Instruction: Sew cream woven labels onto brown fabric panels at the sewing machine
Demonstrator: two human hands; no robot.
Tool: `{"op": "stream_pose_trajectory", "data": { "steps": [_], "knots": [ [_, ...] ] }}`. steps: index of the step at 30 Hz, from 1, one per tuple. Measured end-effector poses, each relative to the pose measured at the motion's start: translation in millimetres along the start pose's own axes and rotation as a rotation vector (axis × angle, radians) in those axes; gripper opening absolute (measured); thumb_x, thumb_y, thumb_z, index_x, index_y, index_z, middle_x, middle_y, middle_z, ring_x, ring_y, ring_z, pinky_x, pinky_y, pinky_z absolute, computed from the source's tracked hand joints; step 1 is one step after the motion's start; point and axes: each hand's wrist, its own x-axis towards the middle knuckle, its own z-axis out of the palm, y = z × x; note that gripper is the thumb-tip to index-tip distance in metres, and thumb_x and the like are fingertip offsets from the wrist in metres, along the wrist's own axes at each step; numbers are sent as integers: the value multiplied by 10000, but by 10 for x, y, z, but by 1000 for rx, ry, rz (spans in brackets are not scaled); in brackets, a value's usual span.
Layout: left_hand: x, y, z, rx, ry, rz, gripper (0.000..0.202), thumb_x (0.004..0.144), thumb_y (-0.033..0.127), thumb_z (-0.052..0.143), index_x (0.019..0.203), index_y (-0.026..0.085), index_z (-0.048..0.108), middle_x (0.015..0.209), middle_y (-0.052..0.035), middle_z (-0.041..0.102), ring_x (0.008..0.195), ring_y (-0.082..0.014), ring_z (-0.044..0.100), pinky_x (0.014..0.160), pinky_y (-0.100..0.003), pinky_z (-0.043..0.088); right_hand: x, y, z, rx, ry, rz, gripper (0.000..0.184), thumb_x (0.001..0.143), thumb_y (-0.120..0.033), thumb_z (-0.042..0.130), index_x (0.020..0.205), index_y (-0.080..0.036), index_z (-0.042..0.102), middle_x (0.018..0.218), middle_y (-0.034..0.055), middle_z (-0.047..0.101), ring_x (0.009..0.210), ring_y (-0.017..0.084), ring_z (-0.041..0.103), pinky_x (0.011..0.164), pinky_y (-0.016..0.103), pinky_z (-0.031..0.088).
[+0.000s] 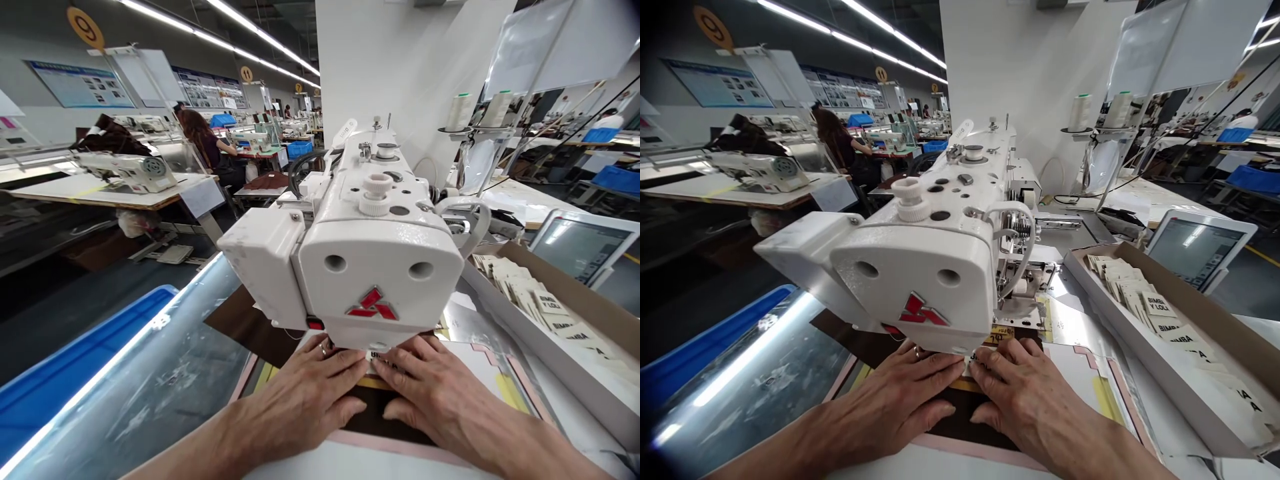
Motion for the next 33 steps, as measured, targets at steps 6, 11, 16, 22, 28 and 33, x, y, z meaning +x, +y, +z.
{"op": "stream_pose_trajectory", "data": {
  "steps": [6, 11, 16, 22, 28, 33],
  "knots": [
    [73, 60, -48, -56, -55, -81, 525, 958, 371, 768, 1426, 239, 569, 1393, -15, 675, 1297, -287, 587, 1199, -451, 335, 8, -11, 27, 30, -16, 21, 590, 1011, -575, 612, 1451, -183, 591, 1315, 69, 707, 1027, 293, 616, 866, 474, 529],
    [78, 98, 21, -46, -106, -132, 356, 1006, 412, 707, 1321, 268, 621, 1292, 4, 703, 1257, -290, 605, 1188, -486, 316, 16, -21, 14, 22, -44, 33, 551, 996, -578, 636, 1391, -193, 639, 1350, 57, 697, 1046, 295, 607, 889, 472, 515],
    [50, 81, 110, 17, -87, -119, 391, 1034, 421, 664, 1384, 265, 582, 1296, -5, 701, 1234, -295, 619, 1164, -506, 341, 8, -1, 22, 29, -38, 18, 565, 1018, -588, 597, 1433, -205, 607, 1396, 39, 677, 1050, 282, 596, 887, 458, 500],
    [-24, -30, 56, 60, -11, 7, 351, 1068, 358, 594, 1395, 228, 610, 1360, -32, 701, 1213, -248, 664, 1159, -424, 405, -21, 23, 52, -7, -21, -9, 594, 1041, -594, 550, 1497, -213, 554, 1407, 26, 675, 1034, 275, 588, 878, 457, 479],
    [-101, -88, -7, 49, 19, 72, 387, 1083, 374, 558, 1425, 198, 600, 1413, -60, 675, 1285, -227, 641, 1160, -350, 431, 11, -3, 52, -43, -43, -2, 584, 1039, -587, 555, 1484, -209, 568, 1340, 26, 707, 1026, 293, 593, 866, 473, 475],
    [-81, -101, -10, 37, 28, 78, 375, 1084, 365, 561, 1408, 183, 612, 1421, -43, 672, 1277, -218, 644, 1131, -316, 453, 4, -10, 70, -52, -28, 5, 567, 1053, -588, 523, 1483, -221, 570, 1329, 30, 711, 1048, 303, 589, 890, 480, 460]
  ]
}}
